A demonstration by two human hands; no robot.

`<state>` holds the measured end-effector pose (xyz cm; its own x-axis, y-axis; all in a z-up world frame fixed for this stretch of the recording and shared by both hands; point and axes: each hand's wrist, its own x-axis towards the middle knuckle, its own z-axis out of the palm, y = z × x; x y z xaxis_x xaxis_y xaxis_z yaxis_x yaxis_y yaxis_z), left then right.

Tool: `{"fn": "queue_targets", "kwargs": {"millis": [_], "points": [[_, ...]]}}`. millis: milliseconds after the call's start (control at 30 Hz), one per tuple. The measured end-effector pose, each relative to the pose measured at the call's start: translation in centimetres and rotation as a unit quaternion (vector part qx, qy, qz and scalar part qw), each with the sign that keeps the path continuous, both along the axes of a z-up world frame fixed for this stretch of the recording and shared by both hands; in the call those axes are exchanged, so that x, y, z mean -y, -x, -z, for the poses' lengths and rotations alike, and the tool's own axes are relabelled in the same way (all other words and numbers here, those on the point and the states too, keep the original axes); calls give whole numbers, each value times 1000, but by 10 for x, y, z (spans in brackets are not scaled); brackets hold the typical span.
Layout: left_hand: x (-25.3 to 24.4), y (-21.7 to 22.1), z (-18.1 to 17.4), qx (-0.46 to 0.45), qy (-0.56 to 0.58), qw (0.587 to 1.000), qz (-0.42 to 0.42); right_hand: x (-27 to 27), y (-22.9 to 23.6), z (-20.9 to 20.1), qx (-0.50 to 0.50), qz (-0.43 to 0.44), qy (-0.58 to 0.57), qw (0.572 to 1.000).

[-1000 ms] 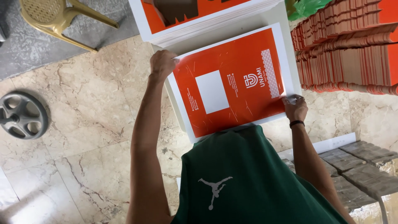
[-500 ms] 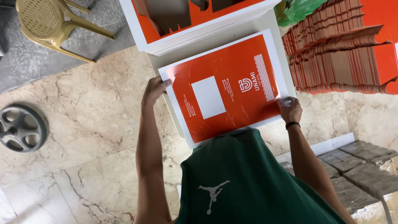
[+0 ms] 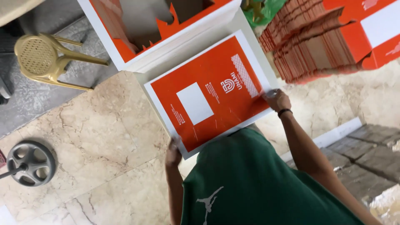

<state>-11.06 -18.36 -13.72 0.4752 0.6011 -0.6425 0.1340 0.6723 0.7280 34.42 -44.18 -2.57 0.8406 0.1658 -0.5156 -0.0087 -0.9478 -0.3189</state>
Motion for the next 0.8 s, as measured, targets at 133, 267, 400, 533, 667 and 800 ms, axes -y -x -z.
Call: {"fn": "queue_targets", "kwargs": {"millis": [133,267,400,533,667,800], "points": [[58,-17,-39,-43,78,992,-89,7,-23,24,-38,-49,31,998],[82,-24,-64,20,22,988,-153,24,-31,19,-61,-62,-1,996],[94,-8,-86,25,32,984,-171,58,-27,7,-70,-64,-50,994],[105,-58,-141,-27,-15,987,-161,83,-11,16,-121,58,-163,977],[109,-93,-166,-26,-64,985,-159,89,-3,19,-215,223,-341,888],[113,-106,-146,10,-60,985,-160,90,-28,8,-225,220,-333,889]]}}
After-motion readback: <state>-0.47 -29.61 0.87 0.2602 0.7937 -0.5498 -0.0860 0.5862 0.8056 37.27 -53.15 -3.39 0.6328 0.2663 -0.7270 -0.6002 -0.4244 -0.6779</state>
